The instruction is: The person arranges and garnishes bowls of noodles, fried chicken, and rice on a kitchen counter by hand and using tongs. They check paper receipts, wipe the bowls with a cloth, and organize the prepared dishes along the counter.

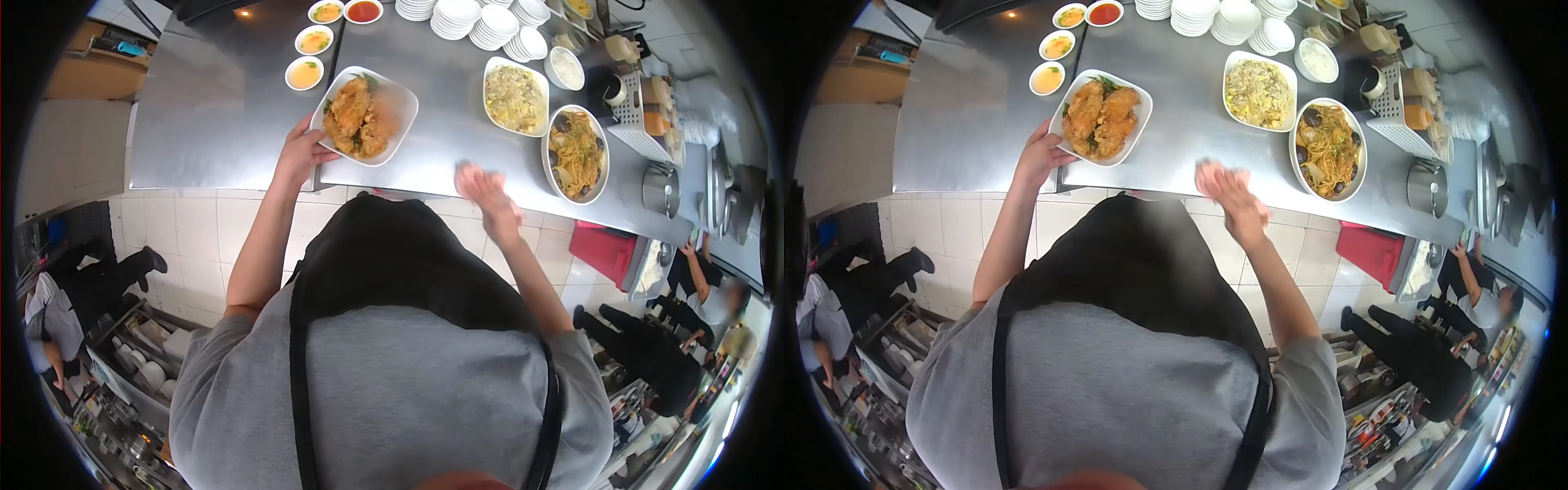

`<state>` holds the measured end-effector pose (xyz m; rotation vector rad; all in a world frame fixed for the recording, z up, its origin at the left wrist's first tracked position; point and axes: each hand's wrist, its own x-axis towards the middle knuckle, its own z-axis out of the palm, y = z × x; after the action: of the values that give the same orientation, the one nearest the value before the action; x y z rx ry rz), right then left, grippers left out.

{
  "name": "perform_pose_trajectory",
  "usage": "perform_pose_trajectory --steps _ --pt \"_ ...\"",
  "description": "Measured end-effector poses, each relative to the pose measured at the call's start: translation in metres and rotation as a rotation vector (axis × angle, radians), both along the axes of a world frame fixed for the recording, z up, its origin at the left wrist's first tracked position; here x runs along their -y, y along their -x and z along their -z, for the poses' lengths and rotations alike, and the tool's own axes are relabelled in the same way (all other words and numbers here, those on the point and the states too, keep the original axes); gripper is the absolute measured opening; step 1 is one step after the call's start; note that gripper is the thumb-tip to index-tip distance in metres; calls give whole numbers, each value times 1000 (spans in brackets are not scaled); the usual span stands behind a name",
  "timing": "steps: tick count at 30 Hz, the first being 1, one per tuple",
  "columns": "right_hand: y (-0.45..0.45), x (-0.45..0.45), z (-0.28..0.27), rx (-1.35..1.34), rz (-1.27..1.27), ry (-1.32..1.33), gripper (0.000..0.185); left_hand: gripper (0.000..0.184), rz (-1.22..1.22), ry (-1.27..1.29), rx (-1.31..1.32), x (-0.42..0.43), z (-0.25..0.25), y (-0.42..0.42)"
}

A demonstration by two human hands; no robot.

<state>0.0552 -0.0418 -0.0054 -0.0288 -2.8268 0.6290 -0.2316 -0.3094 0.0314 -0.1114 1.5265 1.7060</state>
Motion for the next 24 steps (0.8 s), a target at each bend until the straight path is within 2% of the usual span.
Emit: perform_pose_trajectory --steps 2,4,5,6,7,8,9,11,13,15,17,19,21,23,24 --pt "-47 5 -32 262 52 258 47 51 15 -8 8 -1 -3 2" --pt "-77 -3 -47 413 165 518 39 52 27 -11 10 -1 -4 5" --pt "-87 -13 -52 464 505 1170 31 52 63 8 -15 -2 -4 8" --pt "-85 -20 -61 338 554 978 22 51 93 33 -38 -2 -4 10" --pt "-51 -16 -115 558 677 511 17 51 83 43 -38 0 -4 12" --pt "-48 -26 -111 236 648 681 11 52 138 74 -78 0 -3 18" --pt "-26 -20 -132 80 635 929 8 52 195 104 -120 0 -5 23" --pt "-3 -37 -118 63 472 1022 7 52 215 130 -118 0 -9 31" --pt "31 -41 -102 241 278 554 9 52 343 178 -151 0 -6 43" --pt "61 -43 -104 254 301 639 9 51 364 154 -168 -1 -9 50" --pt "96 -33 -117 94 466 940 10 54 521 185 -222 -6 -11 56" --pt "142 -33 -86 3 325 859 16 57 552 186 -229 -11 -8 64" --pt "192 -14 -65 18 365 704 20 58 616 224 -263 -18 -5 69" --pt "239 -4 -50 29 331 338 23 54 644 248 -313 -29 -11 67" --pt "257 4 -50 74 328 333 21 49 646 275 -342 -36 -3 72"
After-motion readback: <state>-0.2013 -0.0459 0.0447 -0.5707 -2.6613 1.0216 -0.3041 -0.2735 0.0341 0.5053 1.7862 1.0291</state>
